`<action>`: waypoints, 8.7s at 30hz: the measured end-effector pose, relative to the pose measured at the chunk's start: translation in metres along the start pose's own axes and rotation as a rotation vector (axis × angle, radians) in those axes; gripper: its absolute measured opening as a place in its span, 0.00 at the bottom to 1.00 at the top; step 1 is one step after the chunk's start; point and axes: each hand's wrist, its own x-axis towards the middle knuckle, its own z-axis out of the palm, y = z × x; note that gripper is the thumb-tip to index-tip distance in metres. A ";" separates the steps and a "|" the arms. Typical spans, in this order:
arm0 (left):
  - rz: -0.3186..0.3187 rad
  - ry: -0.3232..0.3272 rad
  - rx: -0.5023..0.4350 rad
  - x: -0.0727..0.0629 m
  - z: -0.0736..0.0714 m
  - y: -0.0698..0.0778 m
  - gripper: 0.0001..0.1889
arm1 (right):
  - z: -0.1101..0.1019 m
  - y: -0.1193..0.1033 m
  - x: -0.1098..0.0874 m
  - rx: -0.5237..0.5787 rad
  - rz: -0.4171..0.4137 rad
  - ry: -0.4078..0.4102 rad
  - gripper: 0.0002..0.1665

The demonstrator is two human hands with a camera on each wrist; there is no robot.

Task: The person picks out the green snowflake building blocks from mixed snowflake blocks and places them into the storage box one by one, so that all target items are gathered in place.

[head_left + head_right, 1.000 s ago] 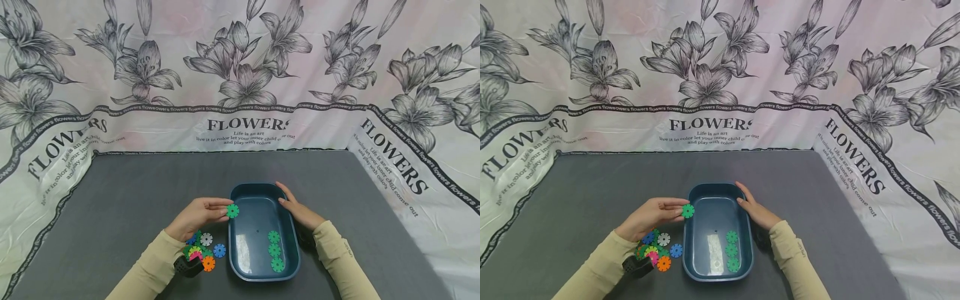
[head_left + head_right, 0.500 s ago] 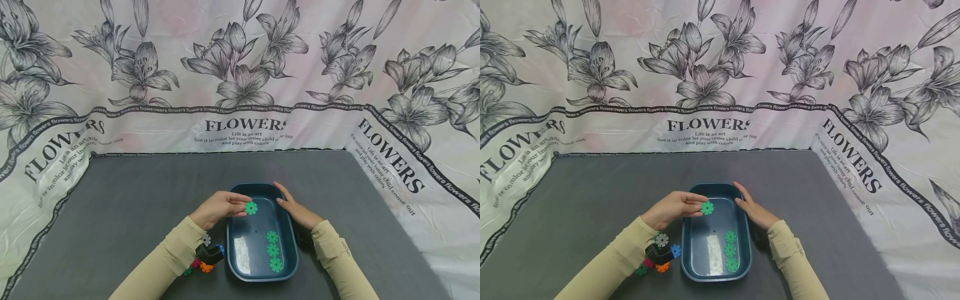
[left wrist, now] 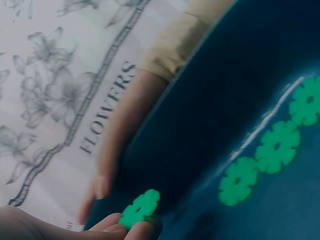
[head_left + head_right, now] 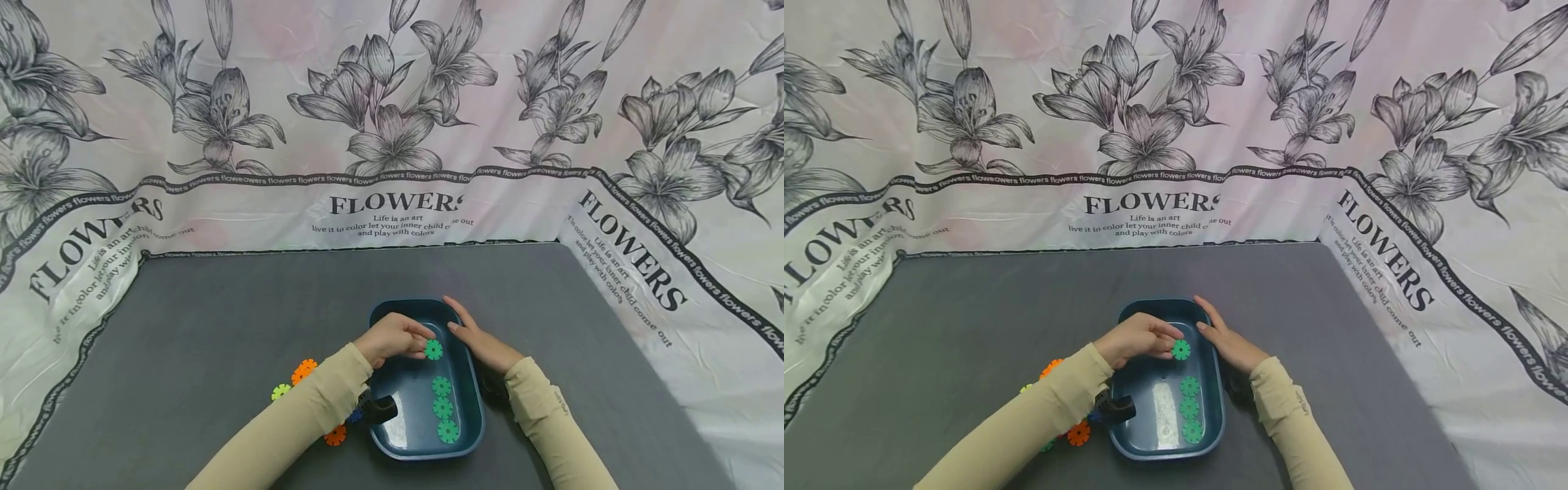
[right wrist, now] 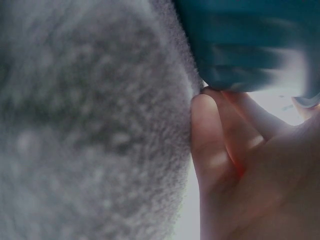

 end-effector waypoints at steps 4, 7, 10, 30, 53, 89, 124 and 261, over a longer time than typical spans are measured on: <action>-0.033 0.023 0.014 0.006 0.010 -0.005 0.13 | -0.001 0.001 0.001 -0.017 -0.008 0.002 0.34; -0.056 0.027 0.033 0.009 0.016 -0.011 0.13 | 0.000 0.001 0.002 -0.014 -0.021 -0.006 0.35; -0.066 0.031 0.036 0.011 0.020 -0.016 0.13 | 0.000 0.001 0.002 -0.015 -0.031 -0.012 0.35; 0.005 0.071 0.090 0.015 0.025 -0.017 0.12 | -0.001 0.000 0.000 -0.026 -0.016 0.001 0.35; 0.139 0.106 0.204 0.011 0.022 -0.015 0.06 | -0.001 0.000 0.001 0.006 -0.040 -0.013 0.34; 0.259 0.413 0.615 -0.150 -0.079 -0.119 0.15 | -0.004 -0.001 -0.001 -0.012 -0.046 0.017 0.35; 0.105 0.159 -0.193 -0.103 -0.065 -0.036 0.19 | -0.001 0.004 -0.003 -0.013 -0.063 0.014 0.35; 0.164 0.019 0.107 -0.108 -0.044 -0.007 0.10 | -0.004 0.001 -0.002 -0.034 -0.012 0.009 0.35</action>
